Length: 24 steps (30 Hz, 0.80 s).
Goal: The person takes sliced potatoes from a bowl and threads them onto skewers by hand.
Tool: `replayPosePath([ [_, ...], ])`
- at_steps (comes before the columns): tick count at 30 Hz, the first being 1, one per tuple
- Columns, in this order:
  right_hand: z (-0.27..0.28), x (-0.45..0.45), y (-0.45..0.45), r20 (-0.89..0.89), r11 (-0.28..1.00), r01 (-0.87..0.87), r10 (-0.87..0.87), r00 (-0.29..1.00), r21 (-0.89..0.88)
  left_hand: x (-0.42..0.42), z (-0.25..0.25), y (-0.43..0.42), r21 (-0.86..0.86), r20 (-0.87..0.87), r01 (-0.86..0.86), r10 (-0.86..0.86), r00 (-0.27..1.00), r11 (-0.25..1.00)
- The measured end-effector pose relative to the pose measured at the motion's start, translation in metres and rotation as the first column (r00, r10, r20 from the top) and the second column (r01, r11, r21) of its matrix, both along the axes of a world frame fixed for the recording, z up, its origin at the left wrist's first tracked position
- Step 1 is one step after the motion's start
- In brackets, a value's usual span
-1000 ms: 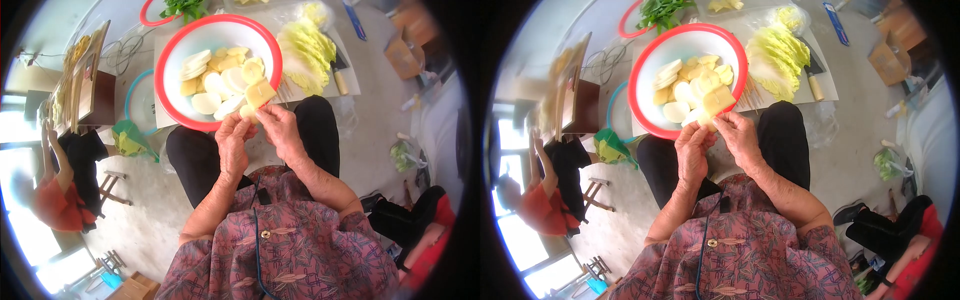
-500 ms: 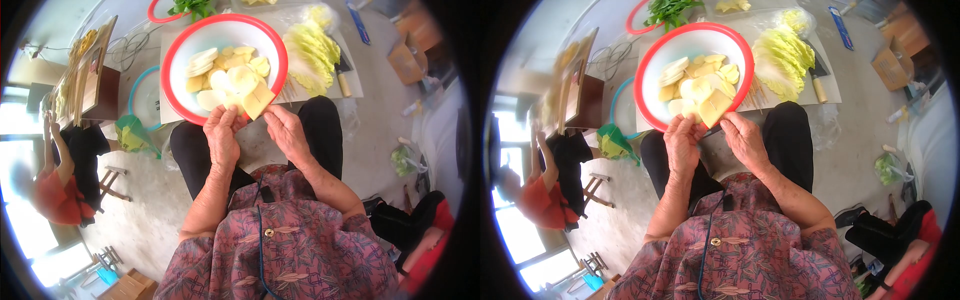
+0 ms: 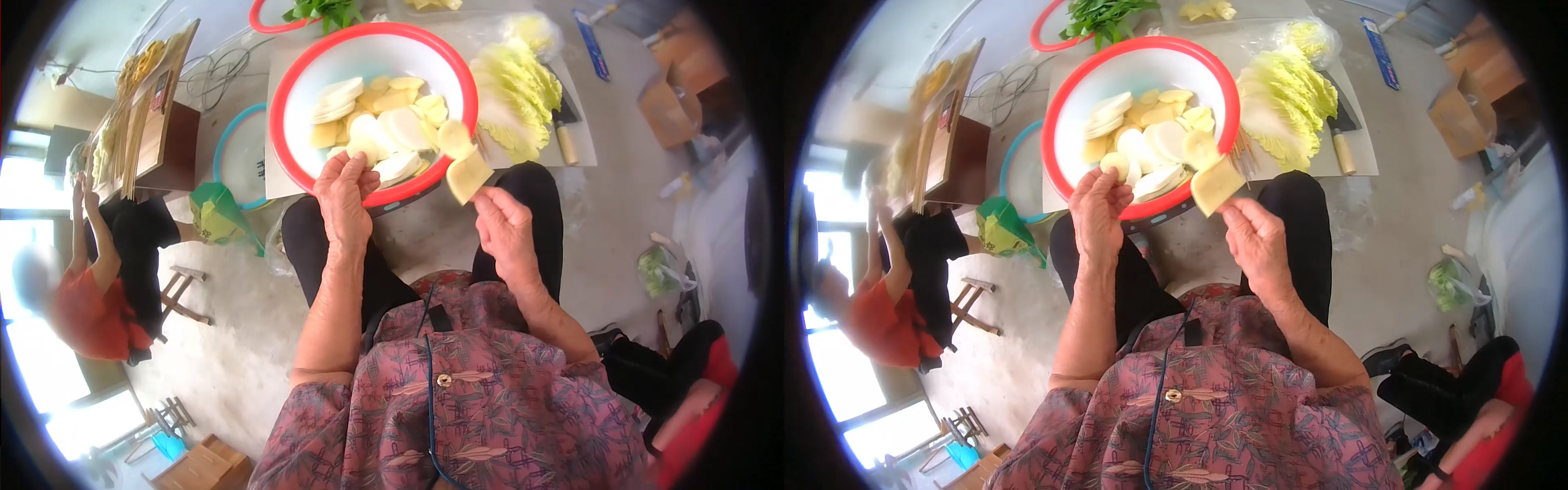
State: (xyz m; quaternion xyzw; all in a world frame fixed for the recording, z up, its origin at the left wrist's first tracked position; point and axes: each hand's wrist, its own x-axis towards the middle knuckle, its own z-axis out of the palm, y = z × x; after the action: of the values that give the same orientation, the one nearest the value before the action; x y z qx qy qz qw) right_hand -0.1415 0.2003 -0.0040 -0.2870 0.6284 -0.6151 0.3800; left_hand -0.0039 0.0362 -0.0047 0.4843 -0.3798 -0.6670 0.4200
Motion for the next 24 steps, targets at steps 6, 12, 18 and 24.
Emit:
replayPosePath([
  [6,-0.008,-0.037,-0.007,0.536,0.997,0.072,-0.065,0.841,0.007,-0.029,-0.022,-0.021,-0.120,0.270,0.313,-0.273,0.923,0.942],
  [12,-0.010,-0.057,-0.009,0.562,0.996,0.089,-0.058,0.825,-0.029,-0.068,-0.056,-0.051,-0.276,0.530,0.424,-0.232,0.816,0.862],
  [18,-0.012,-0.064,-0.007,0.570,0.998,0.062,-0.051,0.820,0.000,-0.094,-0.067,-0.077,-0.299,0.587,0.452,-0.212,0.782,0.840],
  [24,-0.015,-0.070,-0.011,0.597,0.996,0.091,-0.064,0.800,-0.016,-0.105,-0.102,-0.083,-0.295,0.818,0.727,-0.229,0.527,0.620],
])
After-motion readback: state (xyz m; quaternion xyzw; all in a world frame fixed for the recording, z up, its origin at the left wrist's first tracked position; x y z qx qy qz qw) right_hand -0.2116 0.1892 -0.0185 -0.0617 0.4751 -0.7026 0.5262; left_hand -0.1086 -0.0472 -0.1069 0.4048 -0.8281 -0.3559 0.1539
